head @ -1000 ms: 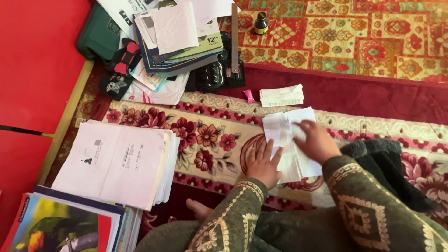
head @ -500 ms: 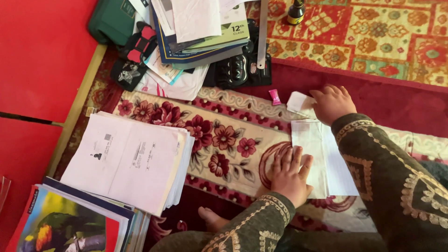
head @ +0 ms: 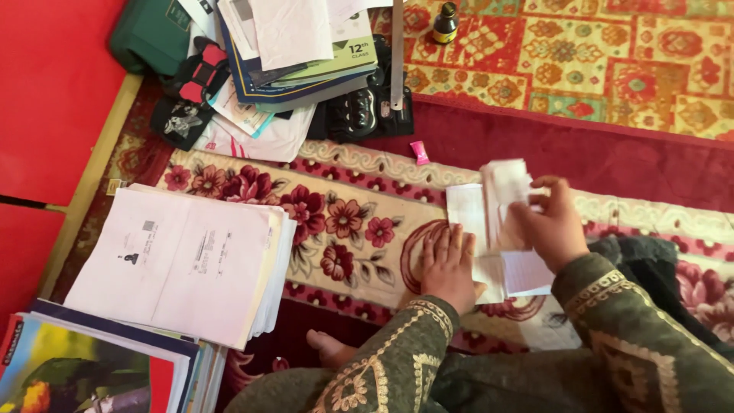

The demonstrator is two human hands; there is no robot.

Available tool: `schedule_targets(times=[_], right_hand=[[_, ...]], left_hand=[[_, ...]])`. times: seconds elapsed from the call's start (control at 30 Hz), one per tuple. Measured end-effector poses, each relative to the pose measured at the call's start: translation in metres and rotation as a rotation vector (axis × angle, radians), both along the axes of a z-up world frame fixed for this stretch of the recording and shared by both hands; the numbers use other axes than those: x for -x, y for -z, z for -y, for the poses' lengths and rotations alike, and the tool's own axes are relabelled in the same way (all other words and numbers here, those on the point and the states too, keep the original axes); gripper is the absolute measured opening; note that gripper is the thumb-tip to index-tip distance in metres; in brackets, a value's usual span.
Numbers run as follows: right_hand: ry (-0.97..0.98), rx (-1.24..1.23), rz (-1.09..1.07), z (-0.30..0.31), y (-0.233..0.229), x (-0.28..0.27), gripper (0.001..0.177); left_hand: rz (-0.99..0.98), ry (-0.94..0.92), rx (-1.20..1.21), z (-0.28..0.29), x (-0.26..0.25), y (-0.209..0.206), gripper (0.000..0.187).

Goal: The person sits on a patterned rug and organizes a pile of books and papers. They wipe the covers of several books with a dark cloth, flip through pages, and stack them into separate piles. Loose papers are folded and placed on top of the book stacks.

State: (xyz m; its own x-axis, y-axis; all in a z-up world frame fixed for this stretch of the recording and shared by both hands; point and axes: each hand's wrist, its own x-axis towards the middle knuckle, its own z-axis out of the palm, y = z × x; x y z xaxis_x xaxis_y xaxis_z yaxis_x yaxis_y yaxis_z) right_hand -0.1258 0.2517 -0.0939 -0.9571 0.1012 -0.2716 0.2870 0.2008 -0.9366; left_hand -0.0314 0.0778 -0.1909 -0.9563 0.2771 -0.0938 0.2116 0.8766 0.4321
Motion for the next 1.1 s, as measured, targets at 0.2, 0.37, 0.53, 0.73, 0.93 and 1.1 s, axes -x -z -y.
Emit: schedule_targets(times=[0.2,0.37,0.53,0.73,0.93,1.1], right_hand=[[0.056,-0.070,-0.402,0.011,-0.038,-0.007,0.020],[-0.217,-0.346,0.022,0.024,0.060,-0.018,0.027],[-0.435,-0.595,-0.003,0.023,0.064,-0.019,0.035],[-0.666,-1.185,-0.426,0.004,0.115,-0.022,0.023],[-0.696,-1.446,-0.924,0.023,0.105,-0.026,0.008],[-0.777,-1.251,-0.635,0.021,0.097,-0.029,0.013]], left_hand=[[-0.140,-0.010,-0.005,0.003,-0.001,0.016,0.098],[-0.470,-0.074,-0.137,0.002,0.009,0.049,0.064],[-0.538,-0.224,-0.140,0.007,0.012,0.000,0.049],[-0.020,-0.421,-0.284,-0.010,0.011,0.015,0.056],[0.612,-0.538,-0.467,0.008,0.035,-0.011,0.060],[0.713,-0.423,-0.521,0.015,0.038,-0.046,0.048]])
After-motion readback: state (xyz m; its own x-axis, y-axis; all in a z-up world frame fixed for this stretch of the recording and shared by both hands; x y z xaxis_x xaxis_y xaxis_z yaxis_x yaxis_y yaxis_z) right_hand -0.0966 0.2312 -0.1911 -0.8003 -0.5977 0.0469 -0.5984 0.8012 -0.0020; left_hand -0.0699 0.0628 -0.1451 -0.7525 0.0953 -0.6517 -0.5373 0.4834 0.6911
